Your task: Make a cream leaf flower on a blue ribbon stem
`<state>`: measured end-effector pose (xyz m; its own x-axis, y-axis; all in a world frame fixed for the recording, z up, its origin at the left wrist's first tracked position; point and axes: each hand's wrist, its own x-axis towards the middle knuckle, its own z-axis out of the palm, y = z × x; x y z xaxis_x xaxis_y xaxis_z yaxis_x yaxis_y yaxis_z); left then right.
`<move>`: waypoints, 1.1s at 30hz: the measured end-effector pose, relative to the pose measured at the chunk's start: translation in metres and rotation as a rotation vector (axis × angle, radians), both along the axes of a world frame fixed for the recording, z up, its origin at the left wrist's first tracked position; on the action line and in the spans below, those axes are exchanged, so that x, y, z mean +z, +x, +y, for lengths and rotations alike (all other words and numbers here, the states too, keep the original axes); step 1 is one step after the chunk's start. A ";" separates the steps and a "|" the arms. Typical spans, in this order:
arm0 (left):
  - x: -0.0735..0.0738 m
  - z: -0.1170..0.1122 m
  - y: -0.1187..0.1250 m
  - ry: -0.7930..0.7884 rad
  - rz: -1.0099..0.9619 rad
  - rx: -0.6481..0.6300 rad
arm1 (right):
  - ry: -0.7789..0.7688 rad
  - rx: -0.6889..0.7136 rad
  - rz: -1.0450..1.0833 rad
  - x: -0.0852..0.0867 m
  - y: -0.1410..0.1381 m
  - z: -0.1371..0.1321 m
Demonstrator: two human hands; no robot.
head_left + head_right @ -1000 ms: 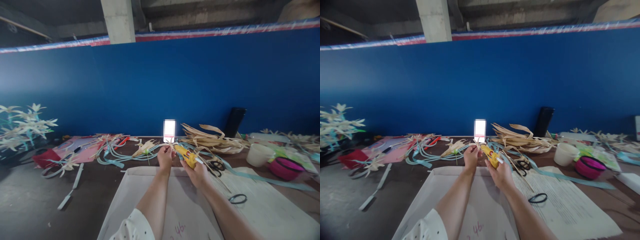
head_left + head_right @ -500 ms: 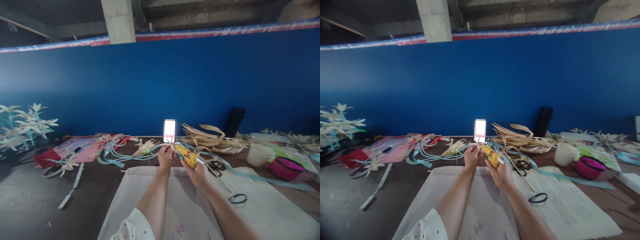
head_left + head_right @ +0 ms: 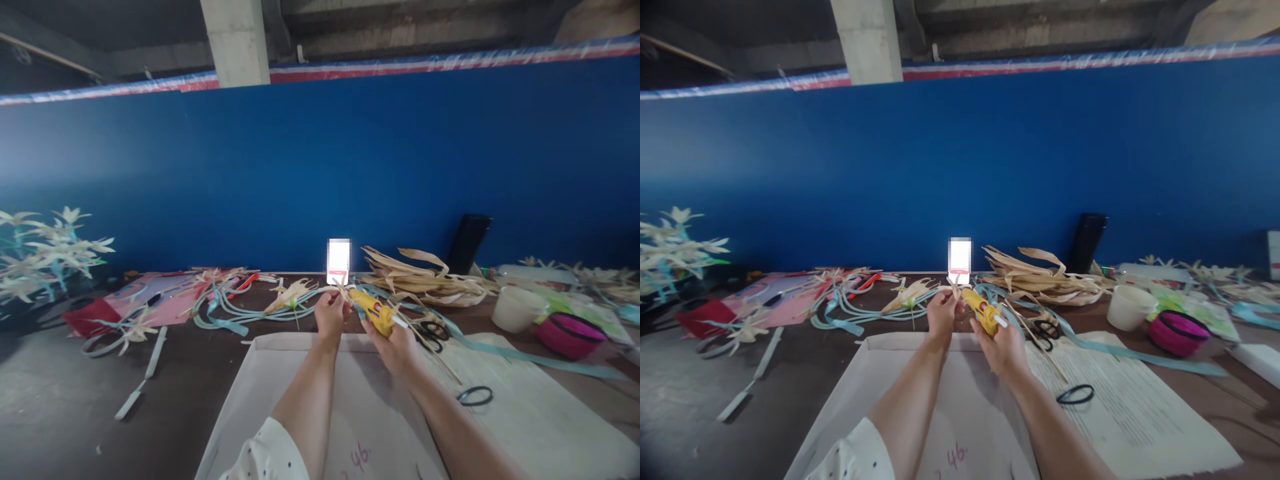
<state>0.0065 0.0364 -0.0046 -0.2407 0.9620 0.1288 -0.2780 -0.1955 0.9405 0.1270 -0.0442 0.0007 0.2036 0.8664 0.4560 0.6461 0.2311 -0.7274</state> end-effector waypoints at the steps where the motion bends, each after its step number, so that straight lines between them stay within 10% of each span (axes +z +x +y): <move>1: 0.000 0.000 0.000 0.004 0.004 0.001 | -0.009 0.006 -0.019 -0.001 0.000 0.000; 33: 0.005 -0.003 -0.002 -0.016 -0.010 -0.023 | -0.027 0.046 -0.013 -0.003 0.002 0.002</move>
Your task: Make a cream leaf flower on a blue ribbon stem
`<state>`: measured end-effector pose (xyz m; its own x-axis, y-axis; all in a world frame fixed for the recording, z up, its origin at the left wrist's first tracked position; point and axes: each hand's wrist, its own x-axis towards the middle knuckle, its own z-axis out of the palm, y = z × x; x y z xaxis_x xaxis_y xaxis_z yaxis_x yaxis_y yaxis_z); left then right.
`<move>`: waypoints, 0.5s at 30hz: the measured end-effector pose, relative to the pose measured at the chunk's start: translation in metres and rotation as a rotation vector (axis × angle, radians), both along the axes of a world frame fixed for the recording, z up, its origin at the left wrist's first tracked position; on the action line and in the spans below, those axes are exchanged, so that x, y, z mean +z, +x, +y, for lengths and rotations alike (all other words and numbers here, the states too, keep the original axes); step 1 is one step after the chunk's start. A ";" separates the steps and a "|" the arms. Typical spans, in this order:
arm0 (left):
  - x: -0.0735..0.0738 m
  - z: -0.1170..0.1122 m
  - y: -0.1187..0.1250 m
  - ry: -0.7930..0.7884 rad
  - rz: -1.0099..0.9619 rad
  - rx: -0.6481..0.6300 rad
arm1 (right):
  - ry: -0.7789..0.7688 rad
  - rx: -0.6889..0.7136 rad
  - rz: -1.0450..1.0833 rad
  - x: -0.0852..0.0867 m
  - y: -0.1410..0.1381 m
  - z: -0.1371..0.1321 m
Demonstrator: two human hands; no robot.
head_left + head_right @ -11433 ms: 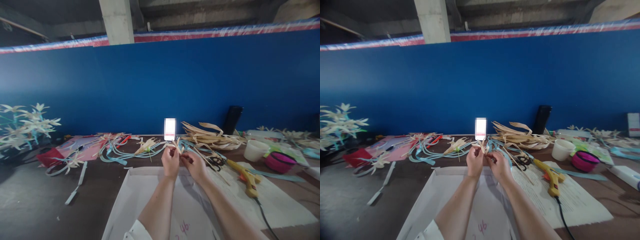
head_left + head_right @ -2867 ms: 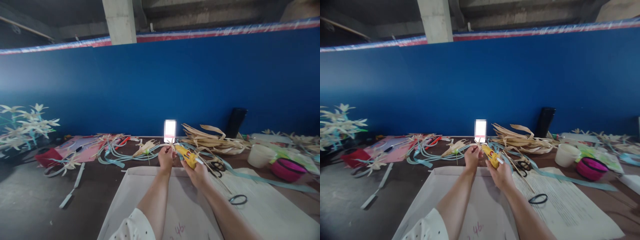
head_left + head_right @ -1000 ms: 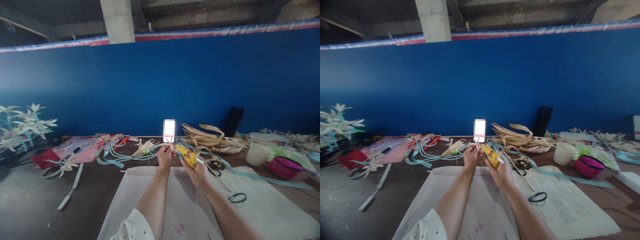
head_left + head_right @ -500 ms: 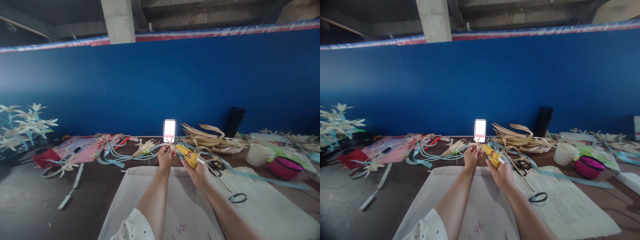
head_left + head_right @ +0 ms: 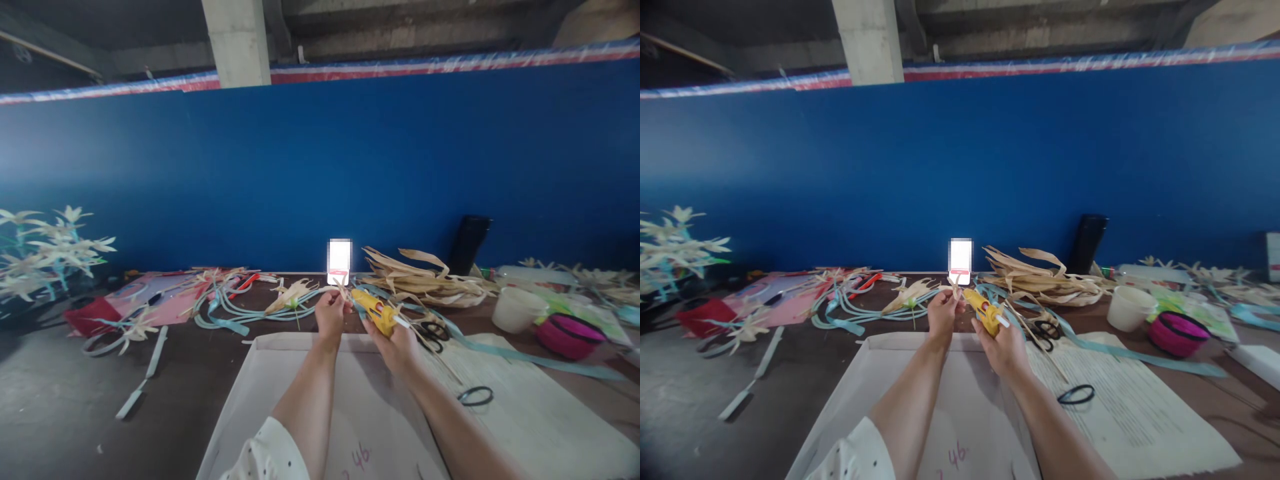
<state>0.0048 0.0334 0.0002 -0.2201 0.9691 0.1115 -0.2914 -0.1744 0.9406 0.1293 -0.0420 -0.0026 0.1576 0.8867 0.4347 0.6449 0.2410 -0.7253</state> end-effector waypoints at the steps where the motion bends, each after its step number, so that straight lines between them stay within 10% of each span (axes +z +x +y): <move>1: 0.000 0.000 0.000 -0.001 -0.003 0.000 | -0.004 -0.001 -0.005 0.000 0.000 0.000; 15: 0.001 -0.001 0.001 0.003 -0.011 0.004 | -0.033 -0.038 -0.041 0.004 -0.001 -0.002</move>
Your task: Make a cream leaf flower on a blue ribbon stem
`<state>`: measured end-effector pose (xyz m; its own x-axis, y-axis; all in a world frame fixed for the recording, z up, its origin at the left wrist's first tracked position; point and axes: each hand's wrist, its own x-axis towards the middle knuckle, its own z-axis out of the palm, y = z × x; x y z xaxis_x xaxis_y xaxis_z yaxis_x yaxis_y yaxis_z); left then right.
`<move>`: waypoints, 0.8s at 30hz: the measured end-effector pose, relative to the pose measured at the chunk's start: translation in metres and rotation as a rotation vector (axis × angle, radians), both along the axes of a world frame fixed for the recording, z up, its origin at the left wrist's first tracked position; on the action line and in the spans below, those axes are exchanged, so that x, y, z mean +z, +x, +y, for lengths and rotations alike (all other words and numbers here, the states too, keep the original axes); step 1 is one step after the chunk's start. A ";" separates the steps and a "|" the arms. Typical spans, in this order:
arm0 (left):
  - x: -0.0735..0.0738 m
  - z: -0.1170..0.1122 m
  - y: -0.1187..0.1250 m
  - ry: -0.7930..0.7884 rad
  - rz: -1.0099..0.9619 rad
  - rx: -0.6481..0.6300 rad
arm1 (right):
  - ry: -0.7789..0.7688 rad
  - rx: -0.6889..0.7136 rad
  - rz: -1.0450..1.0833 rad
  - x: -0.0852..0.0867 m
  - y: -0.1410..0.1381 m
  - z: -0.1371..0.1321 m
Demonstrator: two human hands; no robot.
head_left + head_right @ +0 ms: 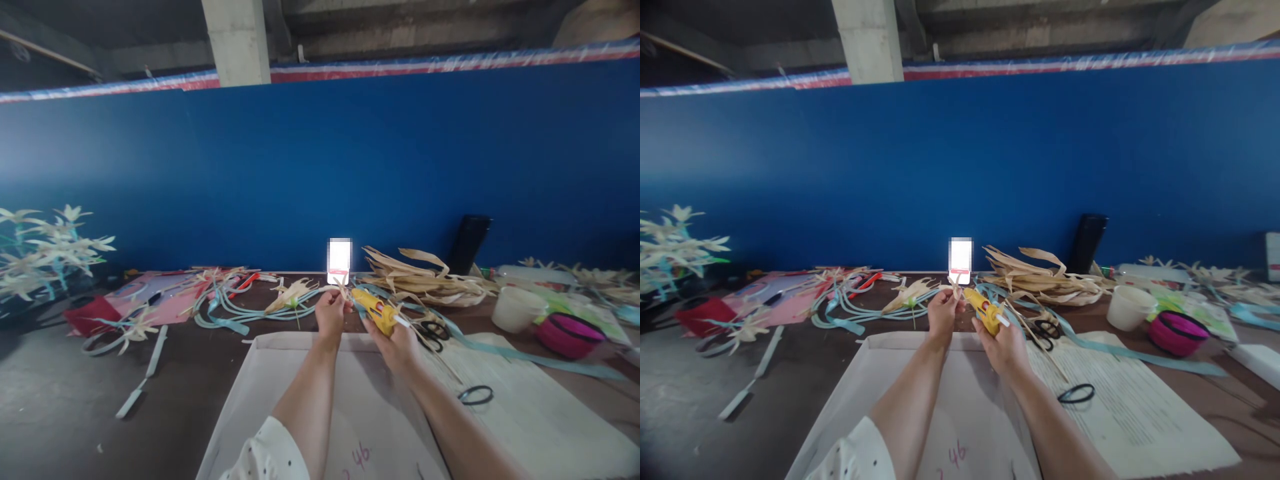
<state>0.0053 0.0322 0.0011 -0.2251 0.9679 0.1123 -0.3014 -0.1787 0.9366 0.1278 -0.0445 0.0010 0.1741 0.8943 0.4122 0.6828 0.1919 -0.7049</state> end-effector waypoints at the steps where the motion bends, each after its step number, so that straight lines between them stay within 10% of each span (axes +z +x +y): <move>1: 0.000 0.000 0.000 -0.001 0.002 -0.002 | -0.001 0.000 -0.005 0.000 0.000 0.000; 24: 0.001 -0.001 -0.001 0.008 0.016 -0.003 | 0.031 0.015 0.030 0.008 -0.003 -0.004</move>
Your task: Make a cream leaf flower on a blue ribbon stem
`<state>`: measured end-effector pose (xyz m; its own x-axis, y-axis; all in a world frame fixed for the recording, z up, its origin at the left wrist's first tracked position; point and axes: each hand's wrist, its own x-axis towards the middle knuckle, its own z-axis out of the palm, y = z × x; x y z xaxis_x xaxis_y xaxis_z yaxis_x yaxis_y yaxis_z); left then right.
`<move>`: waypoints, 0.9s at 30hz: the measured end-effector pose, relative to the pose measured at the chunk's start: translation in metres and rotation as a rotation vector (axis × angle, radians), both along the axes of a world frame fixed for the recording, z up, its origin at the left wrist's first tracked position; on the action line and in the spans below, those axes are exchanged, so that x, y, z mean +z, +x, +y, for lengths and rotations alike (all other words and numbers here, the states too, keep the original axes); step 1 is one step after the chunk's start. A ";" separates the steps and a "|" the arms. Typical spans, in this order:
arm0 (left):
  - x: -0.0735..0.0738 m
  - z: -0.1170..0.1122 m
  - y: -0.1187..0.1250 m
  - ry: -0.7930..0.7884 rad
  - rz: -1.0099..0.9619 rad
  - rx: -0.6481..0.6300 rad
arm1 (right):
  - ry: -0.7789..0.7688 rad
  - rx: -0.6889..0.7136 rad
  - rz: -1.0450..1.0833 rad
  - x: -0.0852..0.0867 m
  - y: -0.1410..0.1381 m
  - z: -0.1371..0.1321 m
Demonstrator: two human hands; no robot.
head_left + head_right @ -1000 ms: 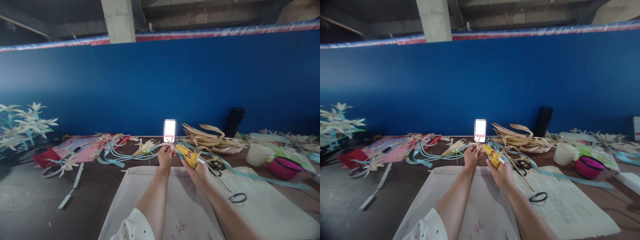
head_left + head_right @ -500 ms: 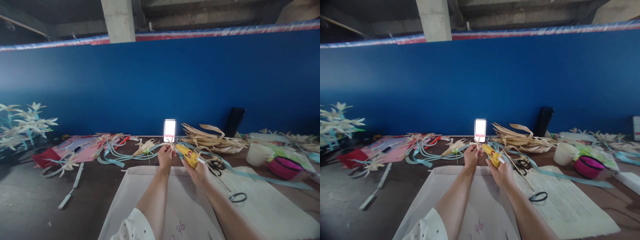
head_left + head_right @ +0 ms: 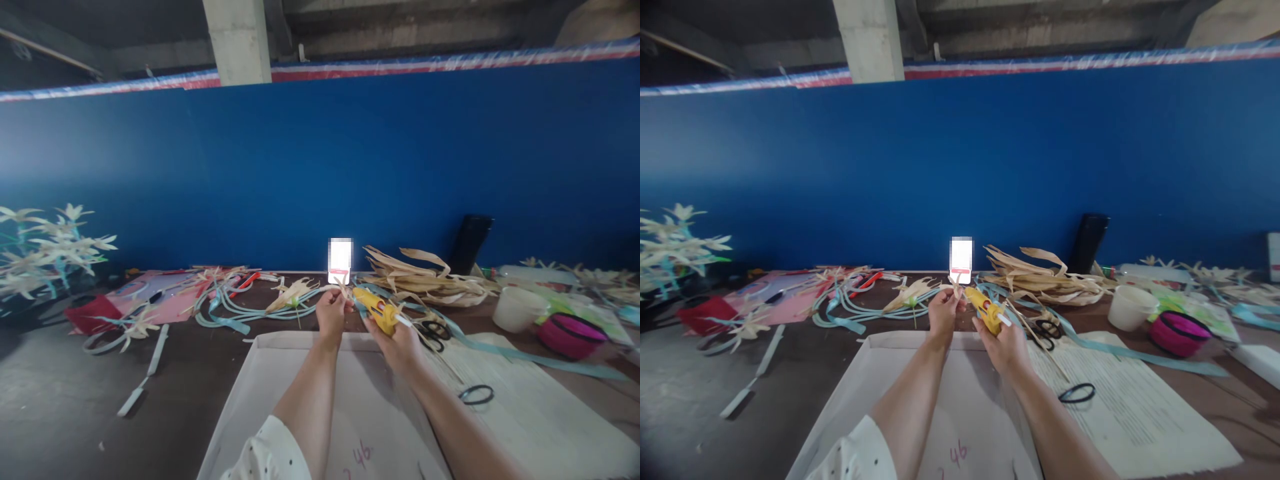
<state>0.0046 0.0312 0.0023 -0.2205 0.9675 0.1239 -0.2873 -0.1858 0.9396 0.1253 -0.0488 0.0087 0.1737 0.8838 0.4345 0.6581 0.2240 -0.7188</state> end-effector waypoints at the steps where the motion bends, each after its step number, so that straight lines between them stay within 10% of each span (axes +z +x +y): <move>1: 0.000 0.000 0.000 -0.001 -0.004 0.000 | -0.002 0.002 0.010 0.001 0.000 -0.001; 21: 0.002 0.001 -0.001 -0.042 -0.007 0.002 | 0.037 -0.211 0.230 0.019 0.015 -0.004; 27: 0.002 0.001 -0.002 -0.009 -0.046 -0.018 | 0.071 -0.287 0.847 0.052 0.037 -0.004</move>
<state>0.0021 0.0317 0.0045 -0.2085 0.9724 0.1051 -0.3336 -0.1717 0.9269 0.1627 -0.0527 0.0603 0.6714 0.7326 0.1120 -0.0495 0.1951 -0.9795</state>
